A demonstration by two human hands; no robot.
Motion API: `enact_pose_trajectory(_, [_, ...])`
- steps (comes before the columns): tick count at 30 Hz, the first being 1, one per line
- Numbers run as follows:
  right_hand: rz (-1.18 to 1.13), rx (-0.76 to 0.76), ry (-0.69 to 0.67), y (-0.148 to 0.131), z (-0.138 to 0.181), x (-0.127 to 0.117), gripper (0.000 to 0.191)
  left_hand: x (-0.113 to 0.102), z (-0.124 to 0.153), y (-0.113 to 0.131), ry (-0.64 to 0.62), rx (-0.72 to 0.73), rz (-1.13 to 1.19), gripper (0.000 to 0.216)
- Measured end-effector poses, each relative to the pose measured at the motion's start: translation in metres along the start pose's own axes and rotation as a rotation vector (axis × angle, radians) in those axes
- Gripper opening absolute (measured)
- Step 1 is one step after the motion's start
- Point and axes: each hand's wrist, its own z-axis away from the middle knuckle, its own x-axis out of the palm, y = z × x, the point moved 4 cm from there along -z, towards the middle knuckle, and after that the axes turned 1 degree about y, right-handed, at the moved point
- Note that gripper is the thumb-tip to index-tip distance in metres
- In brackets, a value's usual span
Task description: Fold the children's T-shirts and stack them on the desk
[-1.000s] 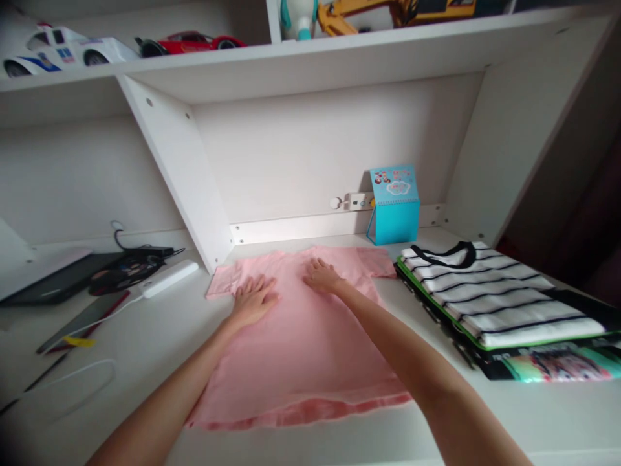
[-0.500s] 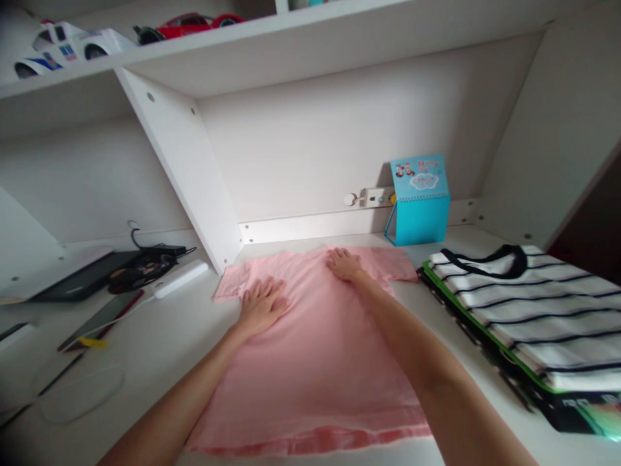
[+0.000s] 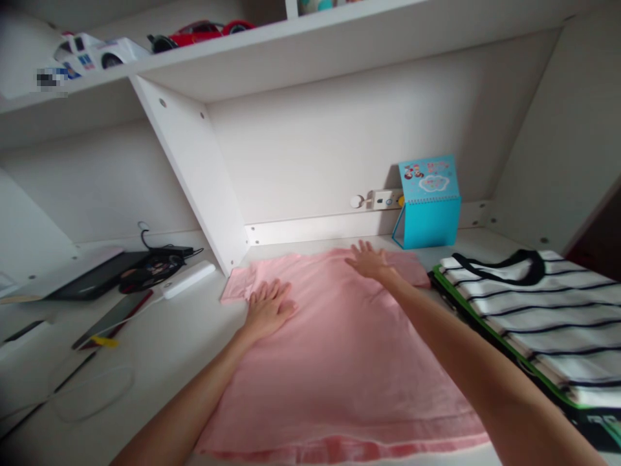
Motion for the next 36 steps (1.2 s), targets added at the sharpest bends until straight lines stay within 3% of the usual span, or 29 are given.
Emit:
enact_pose_trajectory(3, [-0.053, -0.264, -0.106, -0.078, 0.048, 0.011, 0.056, 0.0, 0.0, 0.0, 0.016, 0.004, -0.001, 0.065])
enact_pose_trajectory(6, [-0.255, -0.606, -0.145, -0.144, 0.128, 0.005, 0.064, 0.0, 0.0, 0.0, 0.035, 0.007, 0.002, 0.064])
enact_pose_trajectory(9, [-0.386, -0.883, -0.248, -0.176, 0.2, -0.012, 0.063, 0.0, 0.0, 0.001, 0.018, 0.013, 0.008, 0.066])
enact_pose_trajectory(12, [-0.459, -0.979, -0.336, -0.182, 0.237, -0.028, 0.051, -0.002, -0.001, 0.002, -0.003, 0.022, 0.012, 0.067])
enact_pose_trajectory(19, [-0.524, -0.899, -0.433, -0.161, 0.254, -0.065, 0.048, -0.011, 0.002, -0.001, -0.094, 0.066, 0.051, 0.066])
enact_pose_trajectory(22, [-0.431, -0.607, -0.218, -0.118, 0.245, -0.06, 0.05, -0.024, 0.013, 0.009, -0.11, 0.111, 0.093, 0.065])
enact_pose_trajectory(24, [-0.257, -0.334, 0.007, -0.077, 0.238, -0.043, 0.049, -0.034, 0.027, 0.022, -0.122, 0.177, 0.126, 0.066])
enact_pose_trajectory(26, [-0.082, -0.172, 0.154, -0.042, 0.235, -0.02, 0.053, -0.04, 0.045, 0.038, -0.145, 0.277, 0.152, 0.07])
enact_pose_trajectory(31, [0.103, -0.192, 0.268, -0.008, 0.244, 0.019, 0.055, -0.038, 0.098, 0.048, -0.187, 0.401, 0.121, 0.07])
enact_pose_trajectory(36, [0.146, -0.195, 0.286, 0.009, 0.25, 0.022, 0.049, -0.035, 0.125, 0.005, -0.166, 0.296, 0.055, 0.063])
